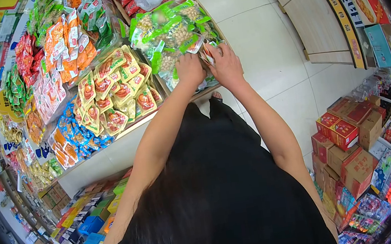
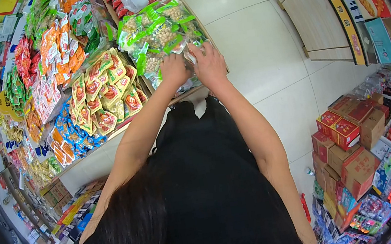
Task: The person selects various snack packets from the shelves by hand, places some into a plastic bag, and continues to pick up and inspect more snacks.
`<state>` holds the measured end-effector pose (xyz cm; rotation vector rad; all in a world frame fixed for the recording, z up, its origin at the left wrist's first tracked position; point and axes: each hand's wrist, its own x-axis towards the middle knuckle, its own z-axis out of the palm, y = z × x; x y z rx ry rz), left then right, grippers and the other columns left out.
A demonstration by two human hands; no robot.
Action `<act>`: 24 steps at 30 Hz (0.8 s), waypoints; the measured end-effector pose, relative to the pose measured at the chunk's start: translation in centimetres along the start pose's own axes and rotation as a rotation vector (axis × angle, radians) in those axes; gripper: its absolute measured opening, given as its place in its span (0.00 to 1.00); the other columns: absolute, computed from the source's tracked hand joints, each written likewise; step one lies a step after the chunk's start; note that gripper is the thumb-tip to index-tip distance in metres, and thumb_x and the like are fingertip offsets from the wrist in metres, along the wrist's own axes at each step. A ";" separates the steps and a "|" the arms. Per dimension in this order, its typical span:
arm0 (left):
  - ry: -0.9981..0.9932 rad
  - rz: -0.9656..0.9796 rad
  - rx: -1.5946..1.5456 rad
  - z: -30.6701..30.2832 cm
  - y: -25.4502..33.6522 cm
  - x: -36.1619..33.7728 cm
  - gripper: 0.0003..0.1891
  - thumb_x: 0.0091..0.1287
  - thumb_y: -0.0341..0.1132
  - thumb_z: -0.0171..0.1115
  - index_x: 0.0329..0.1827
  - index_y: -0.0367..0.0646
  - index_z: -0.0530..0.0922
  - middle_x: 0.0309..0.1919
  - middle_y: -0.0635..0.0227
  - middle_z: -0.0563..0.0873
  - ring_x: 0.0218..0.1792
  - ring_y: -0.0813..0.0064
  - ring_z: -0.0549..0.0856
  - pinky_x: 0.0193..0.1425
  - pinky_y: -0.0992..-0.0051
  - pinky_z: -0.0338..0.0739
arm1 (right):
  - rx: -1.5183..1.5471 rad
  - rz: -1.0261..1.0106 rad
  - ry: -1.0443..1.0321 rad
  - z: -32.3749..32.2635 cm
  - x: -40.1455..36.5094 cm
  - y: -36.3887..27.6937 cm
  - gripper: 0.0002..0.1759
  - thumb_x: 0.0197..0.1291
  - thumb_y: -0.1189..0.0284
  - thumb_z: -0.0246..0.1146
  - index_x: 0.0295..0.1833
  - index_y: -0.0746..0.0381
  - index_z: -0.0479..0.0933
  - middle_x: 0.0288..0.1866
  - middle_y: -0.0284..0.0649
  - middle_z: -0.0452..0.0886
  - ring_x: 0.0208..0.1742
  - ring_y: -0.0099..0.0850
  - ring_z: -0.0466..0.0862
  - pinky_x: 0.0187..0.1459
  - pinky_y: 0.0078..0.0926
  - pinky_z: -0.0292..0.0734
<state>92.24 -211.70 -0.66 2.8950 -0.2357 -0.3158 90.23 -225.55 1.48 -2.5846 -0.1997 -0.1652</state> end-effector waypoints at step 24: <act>0.027 0.167 0.163 -0.2 0.7 -2.3 0.18 0.45 0.39 0.65 0.38 0.41 0.79 0.40 0.63 0.76 0.47 0.63 0.73 0.48 0.63 0.63 | -0.030 -0.019 -0.013 -0.2 0.0 -0.1 0.35 0.46 0.70 0.67 0.63 0.48 0.65 0.52 0.44 0.68 0.51 0.43 0.74 0.46 0.39 0.72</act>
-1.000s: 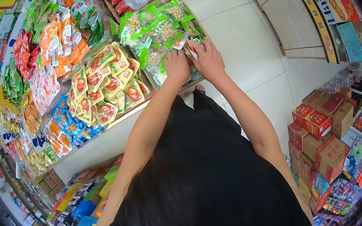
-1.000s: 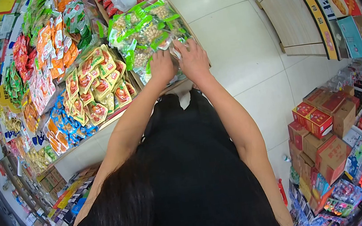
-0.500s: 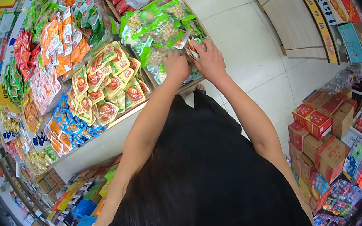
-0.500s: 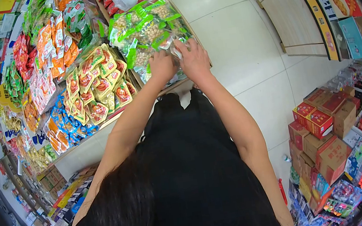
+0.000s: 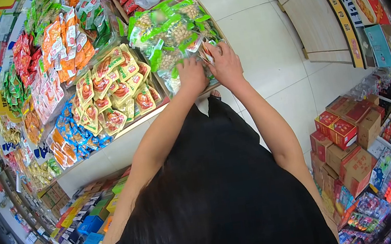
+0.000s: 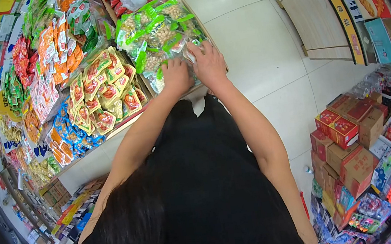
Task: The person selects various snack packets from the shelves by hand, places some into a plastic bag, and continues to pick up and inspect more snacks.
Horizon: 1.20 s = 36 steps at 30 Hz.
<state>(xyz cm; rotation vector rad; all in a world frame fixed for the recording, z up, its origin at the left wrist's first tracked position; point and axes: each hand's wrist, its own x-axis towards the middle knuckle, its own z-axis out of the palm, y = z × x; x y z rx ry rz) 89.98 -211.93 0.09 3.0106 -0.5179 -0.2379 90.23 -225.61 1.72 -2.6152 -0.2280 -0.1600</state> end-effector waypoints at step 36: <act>0.270 0.019 -0.470 -2.7 -5.2 -8.0 0.27 0.53 0.33 0.66 0.57 0.38 0.68 0.56 0.53 0.71 0.58 0.53 0.68 0.63 0.60 0.61 | 0.002 0.002 -0.004 0.2 0.1 0.0 0.33 0.47 0.68 0.67 0.62 0.50 0.67 0.52 0.47 0.69 0.52 0.44 0.73 0.48 0.40 0.72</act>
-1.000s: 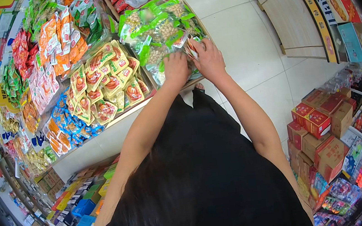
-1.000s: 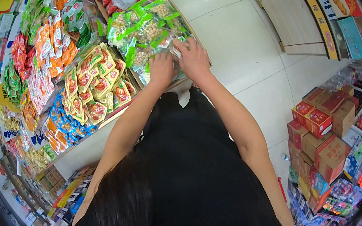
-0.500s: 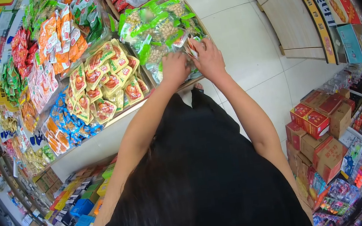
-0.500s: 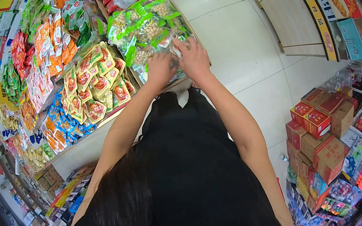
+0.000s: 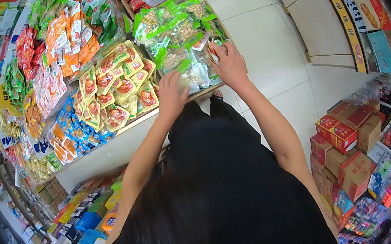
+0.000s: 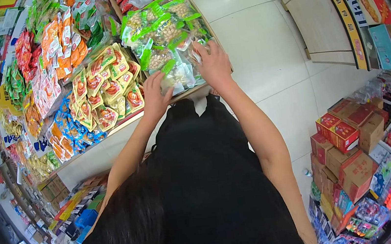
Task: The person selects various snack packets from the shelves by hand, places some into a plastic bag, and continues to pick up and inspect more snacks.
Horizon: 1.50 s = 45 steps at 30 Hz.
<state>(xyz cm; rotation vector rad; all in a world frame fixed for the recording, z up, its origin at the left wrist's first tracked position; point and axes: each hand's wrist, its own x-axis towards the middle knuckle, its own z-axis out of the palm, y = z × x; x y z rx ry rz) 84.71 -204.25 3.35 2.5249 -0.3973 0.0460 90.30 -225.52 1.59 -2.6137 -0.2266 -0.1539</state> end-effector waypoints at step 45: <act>0.004 -0.837 -0.864 3.7 -0.6 1.4 0.25 0.59 0.31 0.58 0.60 0.34 0.65 0.48 0.63 0.77 0.43 0.77 0.75 0.39 0.76 0.68 | 0.013 0.005 -0.031 -0.4 -0.2 -0.1 0.34 0.47 0.68 0.67 0.63 0.49 0.65 0.53 0.45 0.69 0.54 0.43 0.72 0.48 0.40 0.71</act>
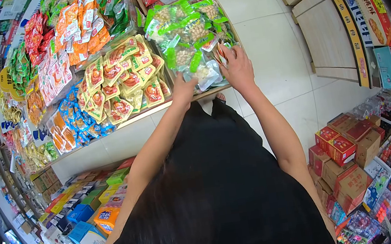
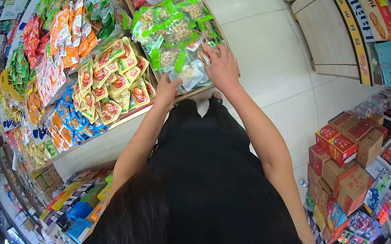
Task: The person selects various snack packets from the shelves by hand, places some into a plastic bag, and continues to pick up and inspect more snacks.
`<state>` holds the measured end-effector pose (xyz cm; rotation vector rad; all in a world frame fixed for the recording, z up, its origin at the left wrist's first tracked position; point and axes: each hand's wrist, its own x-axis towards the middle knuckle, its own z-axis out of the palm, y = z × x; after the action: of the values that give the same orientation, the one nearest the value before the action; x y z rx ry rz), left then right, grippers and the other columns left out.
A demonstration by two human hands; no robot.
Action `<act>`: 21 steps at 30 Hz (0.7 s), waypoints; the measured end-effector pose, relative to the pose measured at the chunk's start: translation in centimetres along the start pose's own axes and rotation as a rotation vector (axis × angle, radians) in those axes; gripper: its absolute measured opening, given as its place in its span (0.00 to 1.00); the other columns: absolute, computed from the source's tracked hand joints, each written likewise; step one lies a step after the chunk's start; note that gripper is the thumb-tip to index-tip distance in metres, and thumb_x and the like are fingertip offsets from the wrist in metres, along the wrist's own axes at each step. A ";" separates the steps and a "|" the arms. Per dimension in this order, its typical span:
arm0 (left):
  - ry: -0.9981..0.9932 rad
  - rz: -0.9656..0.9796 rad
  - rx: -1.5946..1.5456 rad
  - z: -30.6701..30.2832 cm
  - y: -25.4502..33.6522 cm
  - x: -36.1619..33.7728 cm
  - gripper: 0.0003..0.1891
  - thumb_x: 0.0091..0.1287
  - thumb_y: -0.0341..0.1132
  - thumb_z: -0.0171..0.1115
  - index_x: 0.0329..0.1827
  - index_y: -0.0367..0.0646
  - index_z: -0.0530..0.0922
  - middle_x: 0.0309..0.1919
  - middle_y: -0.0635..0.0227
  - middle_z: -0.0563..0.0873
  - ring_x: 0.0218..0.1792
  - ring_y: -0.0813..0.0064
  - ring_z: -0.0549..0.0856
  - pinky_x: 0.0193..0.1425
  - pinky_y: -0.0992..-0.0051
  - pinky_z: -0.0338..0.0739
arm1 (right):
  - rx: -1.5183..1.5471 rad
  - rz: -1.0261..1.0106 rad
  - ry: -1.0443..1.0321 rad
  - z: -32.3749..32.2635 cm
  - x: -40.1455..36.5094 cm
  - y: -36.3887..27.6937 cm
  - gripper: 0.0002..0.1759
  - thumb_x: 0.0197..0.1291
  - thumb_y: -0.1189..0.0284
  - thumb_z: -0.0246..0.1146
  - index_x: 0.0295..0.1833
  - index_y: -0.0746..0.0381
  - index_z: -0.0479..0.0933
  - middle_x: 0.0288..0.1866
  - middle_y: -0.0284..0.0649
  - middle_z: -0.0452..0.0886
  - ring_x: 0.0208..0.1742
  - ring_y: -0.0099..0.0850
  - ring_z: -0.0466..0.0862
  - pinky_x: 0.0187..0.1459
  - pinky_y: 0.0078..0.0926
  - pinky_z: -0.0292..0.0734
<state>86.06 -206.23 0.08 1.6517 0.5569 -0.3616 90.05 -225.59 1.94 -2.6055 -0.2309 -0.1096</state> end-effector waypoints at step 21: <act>-0.162 -0.204 0.207 2.3 3.1 1.2 0.28 0.59 0.47 0.65 0.52 0.34 0.71 0.36 0.63 0.80 0.32 0.75 0.79 0.32 0.73 0.75 | 0.034 -0.004 -0.008 0.2 0.1 0.2 0.37 0.44 0.70 0.67 0.63 0.46 0.64 0.54 0.45 0.67 0.54 0.44 0.72 0.49 0.41 0.69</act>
<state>88.93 -208.54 1.62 1.7483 0.5826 -0.7169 90.24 -225.69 1.69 -2.5725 -0.2388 -0.0959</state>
